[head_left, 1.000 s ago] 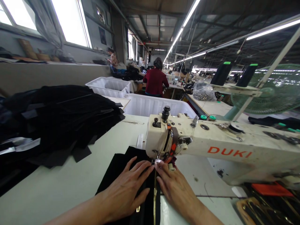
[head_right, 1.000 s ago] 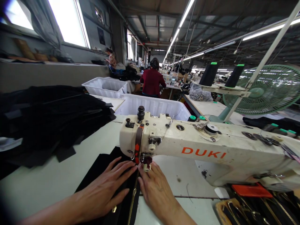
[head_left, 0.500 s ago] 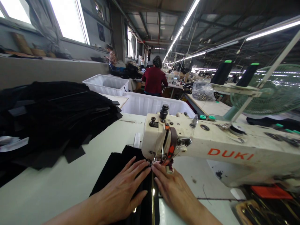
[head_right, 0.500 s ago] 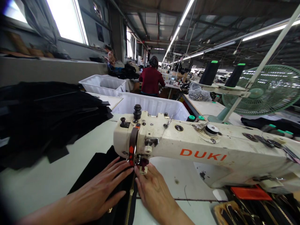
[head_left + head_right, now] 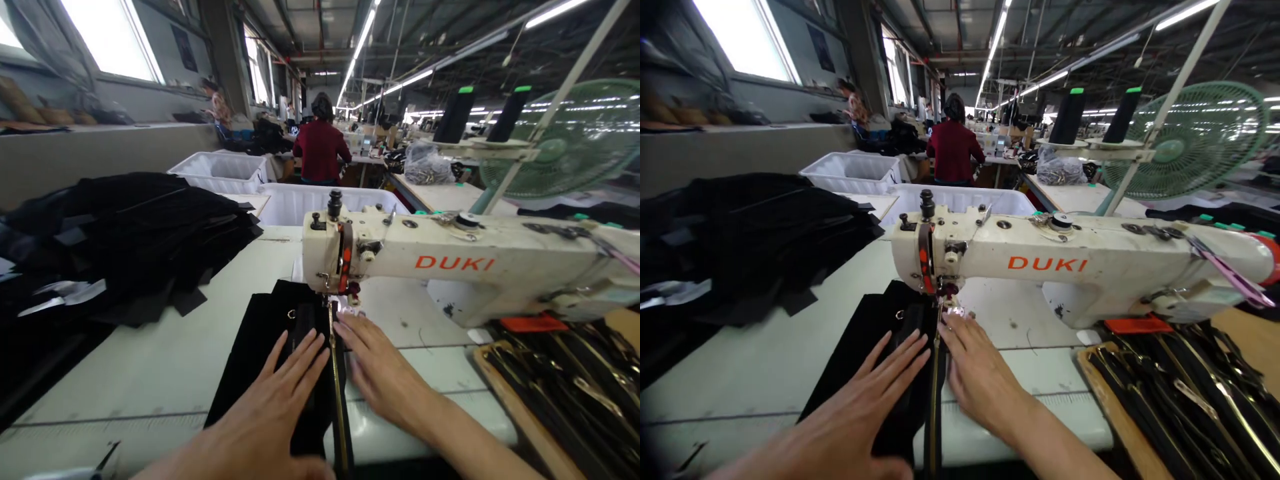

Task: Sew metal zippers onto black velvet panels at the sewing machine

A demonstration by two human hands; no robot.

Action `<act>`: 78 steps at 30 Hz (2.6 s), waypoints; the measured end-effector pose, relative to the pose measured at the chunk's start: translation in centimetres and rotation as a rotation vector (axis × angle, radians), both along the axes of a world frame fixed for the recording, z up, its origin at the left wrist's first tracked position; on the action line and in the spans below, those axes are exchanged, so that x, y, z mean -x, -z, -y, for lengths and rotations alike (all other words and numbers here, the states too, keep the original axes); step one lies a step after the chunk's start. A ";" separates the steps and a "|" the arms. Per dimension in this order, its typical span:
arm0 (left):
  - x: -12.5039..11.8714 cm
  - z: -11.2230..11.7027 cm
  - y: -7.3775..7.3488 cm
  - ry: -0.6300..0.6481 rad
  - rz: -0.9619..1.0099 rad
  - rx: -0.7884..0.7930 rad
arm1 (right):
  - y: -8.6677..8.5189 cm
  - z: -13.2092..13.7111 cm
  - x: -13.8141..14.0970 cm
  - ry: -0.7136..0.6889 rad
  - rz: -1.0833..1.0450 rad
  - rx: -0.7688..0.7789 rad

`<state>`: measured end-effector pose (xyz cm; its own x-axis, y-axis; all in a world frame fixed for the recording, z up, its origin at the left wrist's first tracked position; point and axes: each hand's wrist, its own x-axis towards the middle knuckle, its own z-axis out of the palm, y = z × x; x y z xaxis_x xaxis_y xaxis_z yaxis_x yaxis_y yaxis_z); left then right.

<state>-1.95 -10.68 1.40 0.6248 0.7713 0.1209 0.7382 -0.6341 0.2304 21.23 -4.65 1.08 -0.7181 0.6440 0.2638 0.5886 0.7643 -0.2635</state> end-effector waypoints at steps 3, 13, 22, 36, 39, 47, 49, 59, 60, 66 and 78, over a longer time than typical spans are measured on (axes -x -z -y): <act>-0.3 3.2 1.1 0.008 0.056 -0.062 | -0.1 5.1 -0.9 -0.067 0.046 0.058; 2.5 1.7 -3.8 -0.366 0.521 0.347 | 1.6 7.1 0.3 0.100 -0.450 0.233; 0.5 3.9 0.8 0.053 0.019 -0.062 | 3.1 10.6 1.0 0.050 -0.248 -0.033; 0.0 4.1 1.7 0.085 -0.039 -0.094 | 2.6 11.0 1.3 0.053 -0.179 -0.110; 0.5 3.8 0.9 0.090 0.024 0.040 | 2.5 11.0 1.3 0.021 -0.199 -0.174; 0.9 2.7 -2.0 0.105 0.132 0.122 | 0.3 6.7 0.5 0.024 -0.271 -0.053; 0.8 2.3 -1.6 0.109 0.126 0.078 | -0.1 4.6 0.9 0.112 -0.192 -0.062; 1.0 -1.4 -0.4 0.231 0.148 0.031 | 3.1 0.0 2.8 0.089 -0.126 -0.294; 0.9 -1.7 -1.2 0.214 0.137 0.044 | 3.1 -0.3 2.9 0.089 -0.132 -0.298; 1.1 -3.7 -2.6 0.249 0.021 0.031 | 2.6 -2.6 3.4 0.108 -0.108 -0.225; 1.3 -3.5 -3.2 0.107 0.139 -0.050 | 0.6 -7.9 2.4 0.172 -0.056 -0.179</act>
